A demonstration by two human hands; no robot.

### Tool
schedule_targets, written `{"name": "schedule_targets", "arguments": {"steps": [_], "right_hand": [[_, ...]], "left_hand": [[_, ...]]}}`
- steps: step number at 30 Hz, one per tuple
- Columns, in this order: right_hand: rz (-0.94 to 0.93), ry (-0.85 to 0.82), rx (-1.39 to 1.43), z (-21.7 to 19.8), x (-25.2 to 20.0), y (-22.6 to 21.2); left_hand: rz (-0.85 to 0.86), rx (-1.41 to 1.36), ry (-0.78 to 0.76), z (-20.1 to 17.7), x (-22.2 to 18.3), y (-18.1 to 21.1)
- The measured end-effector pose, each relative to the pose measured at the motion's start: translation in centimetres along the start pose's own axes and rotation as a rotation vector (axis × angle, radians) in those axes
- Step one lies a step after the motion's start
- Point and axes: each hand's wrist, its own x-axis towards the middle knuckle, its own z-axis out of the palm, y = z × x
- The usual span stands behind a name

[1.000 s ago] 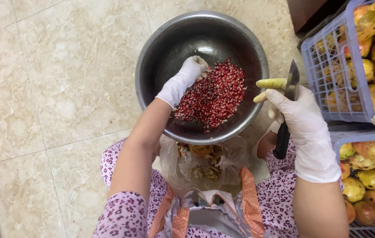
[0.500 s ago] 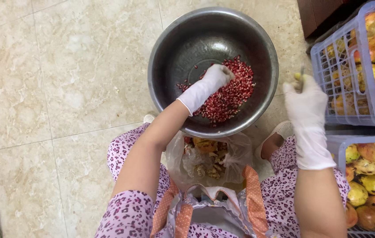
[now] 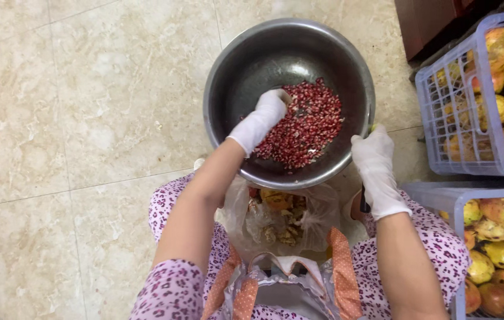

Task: The person sits on the floor and uses a knife to cut open pomegranates, then separates the seeds into a metal bowl. The person handles the fruit one at a time, discarding the peels into a plastic bag.

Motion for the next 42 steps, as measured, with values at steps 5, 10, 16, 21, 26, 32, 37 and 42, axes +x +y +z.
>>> {"name": "schedule_targets", "arguments": {"steps": [5,10,16,21,26,32,37,42], "right_hand": [[-0.011,0.046,0.035,-1.0,-1.3,-0.6],[-0.008,0.008,-0.033,-2.1,-0.9,-1.5],[-0.028,-0.005,-0.052,-1.7,-0.1,-0.5],[-0.021,-0.031,-0.110,-1.7,0.4,-0.5],[0.015,-0.061,-0.084,-2.1,0.2,-1.1],[0.029,-0.055,-0.106,-2.1,0.1,-1.4],[-0.008,-0.047,-0.109,-2.0,0.2,-1.2],[0.016,-0.074,-0.114,-2.6,-0.2,-1.7]], "left_hand": [[-0.088,-0.258,-0.137,-6.5,-3.7,-0.7],[-0.039,-0.187,-0.101,-7.9,-5.6,0.6],[0.238,-0.069,0.160,-1.1,-2.5,3.5],[0.336,0.051,0.290,2.7,0.4,3.4],[-0.041,-0.244,0.116,2.8,1.9,2.3],[0.324,-0.170,0.128,2.2,0.3,2.4],[0.425,0.297,0.092,2.4,-1.5,3.5],[0.080,-0.252,0.080,3.1,-0.1,3.7]]}}
